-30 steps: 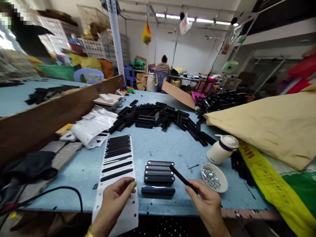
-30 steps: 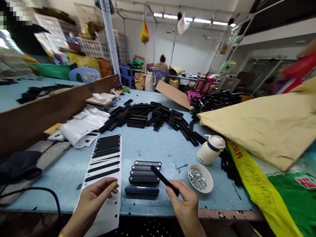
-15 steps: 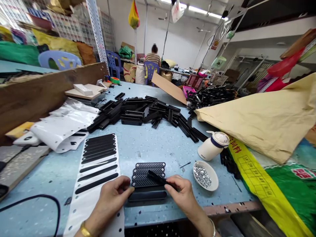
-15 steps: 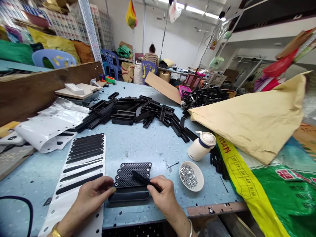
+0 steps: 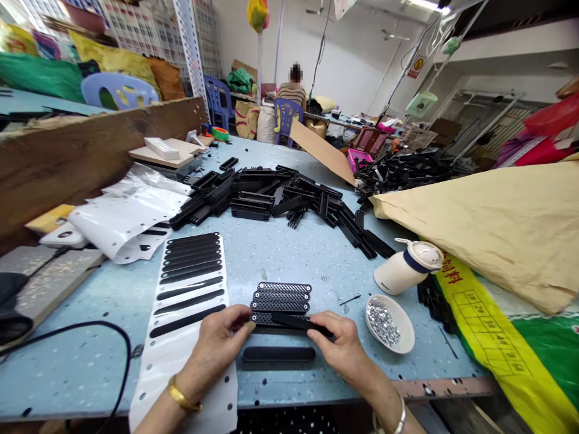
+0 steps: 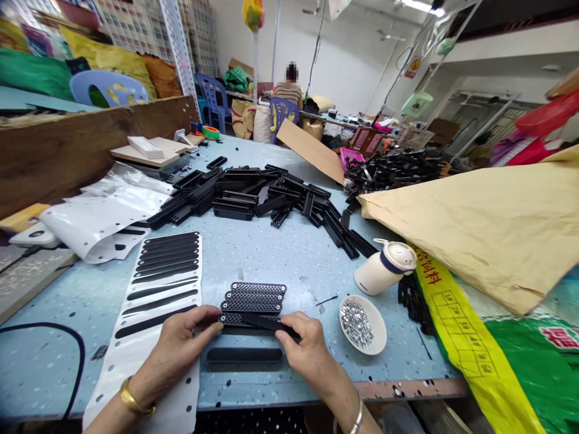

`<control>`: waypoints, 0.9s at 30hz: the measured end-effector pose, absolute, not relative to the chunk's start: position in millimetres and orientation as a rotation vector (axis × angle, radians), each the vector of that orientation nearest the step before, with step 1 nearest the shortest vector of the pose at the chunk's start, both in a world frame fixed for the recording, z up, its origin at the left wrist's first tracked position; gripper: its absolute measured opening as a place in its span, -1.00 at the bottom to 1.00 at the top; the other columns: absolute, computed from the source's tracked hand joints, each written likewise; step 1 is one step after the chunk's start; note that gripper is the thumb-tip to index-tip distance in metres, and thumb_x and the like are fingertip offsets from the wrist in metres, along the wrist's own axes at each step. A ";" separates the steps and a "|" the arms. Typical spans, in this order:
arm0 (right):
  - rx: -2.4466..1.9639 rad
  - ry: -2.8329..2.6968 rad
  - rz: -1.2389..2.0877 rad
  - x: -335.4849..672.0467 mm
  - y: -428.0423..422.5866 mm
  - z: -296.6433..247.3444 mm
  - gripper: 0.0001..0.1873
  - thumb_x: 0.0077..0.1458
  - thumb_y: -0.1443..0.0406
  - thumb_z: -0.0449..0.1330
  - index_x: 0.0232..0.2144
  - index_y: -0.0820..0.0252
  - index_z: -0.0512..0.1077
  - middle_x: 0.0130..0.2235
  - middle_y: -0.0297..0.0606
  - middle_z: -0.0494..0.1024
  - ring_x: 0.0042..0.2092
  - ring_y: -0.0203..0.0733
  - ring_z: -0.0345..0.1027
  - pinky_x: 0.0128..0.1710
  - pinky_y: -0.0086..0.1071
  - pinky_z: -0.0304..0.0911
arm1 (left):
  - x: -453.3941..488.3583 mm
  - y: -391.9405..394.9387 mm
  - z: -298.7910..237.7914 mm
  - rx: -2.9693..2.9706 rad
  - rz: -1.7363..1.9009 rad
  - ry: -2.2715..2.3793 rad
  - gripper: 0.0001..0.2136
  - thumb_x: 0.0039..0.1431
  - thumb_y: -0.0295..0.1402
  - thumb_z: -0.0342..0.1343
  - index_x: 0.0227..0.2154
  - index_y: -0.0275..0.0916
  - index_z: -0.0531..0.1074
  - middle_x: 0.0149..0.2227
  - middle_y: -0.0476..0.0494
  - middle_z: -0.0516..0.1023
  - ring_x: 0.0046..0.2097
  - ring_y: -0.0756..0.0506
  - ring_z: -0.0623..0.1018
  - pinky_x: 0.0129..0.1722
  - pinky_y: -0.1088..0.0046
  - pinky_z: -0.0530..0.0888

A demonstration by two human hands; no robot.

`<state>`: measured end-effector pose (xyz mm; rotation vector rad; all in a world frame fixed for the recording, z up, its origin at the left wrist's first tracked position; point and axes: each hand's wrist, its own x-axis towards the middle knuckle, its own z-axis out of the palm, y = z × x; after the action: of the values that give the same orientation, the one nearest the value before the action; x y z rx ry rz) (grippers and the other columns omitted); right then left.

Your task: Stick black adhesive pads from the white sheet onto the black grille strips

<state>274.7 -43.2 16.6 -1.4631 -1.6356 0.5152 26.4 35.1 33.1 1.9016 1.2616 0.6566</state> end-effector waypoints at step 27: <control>-1.376 -1.983 0.404 261.9 -32.2 25.8 -0.78 0.10 0.42 0.21 -0.18 0.21 0.54 -0.20 -0.13 0.63 -0.26 -0.06 0.48 -0.25 -0.12 0.39 | 16.2 29.3 16.3 1.859 0.691 1.165 -0.84 0.09 -0.41 0.09 -0.28 -0.20 0.54 -0.34 -0.05 0.63 -0.29 -0.09 0.60 -0.25 0.38 0.52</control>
<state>261.9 -32.2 25.8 -1.3760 -1.9832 0.4039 16.2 29.3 16.3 1.8591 1.1645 0.6914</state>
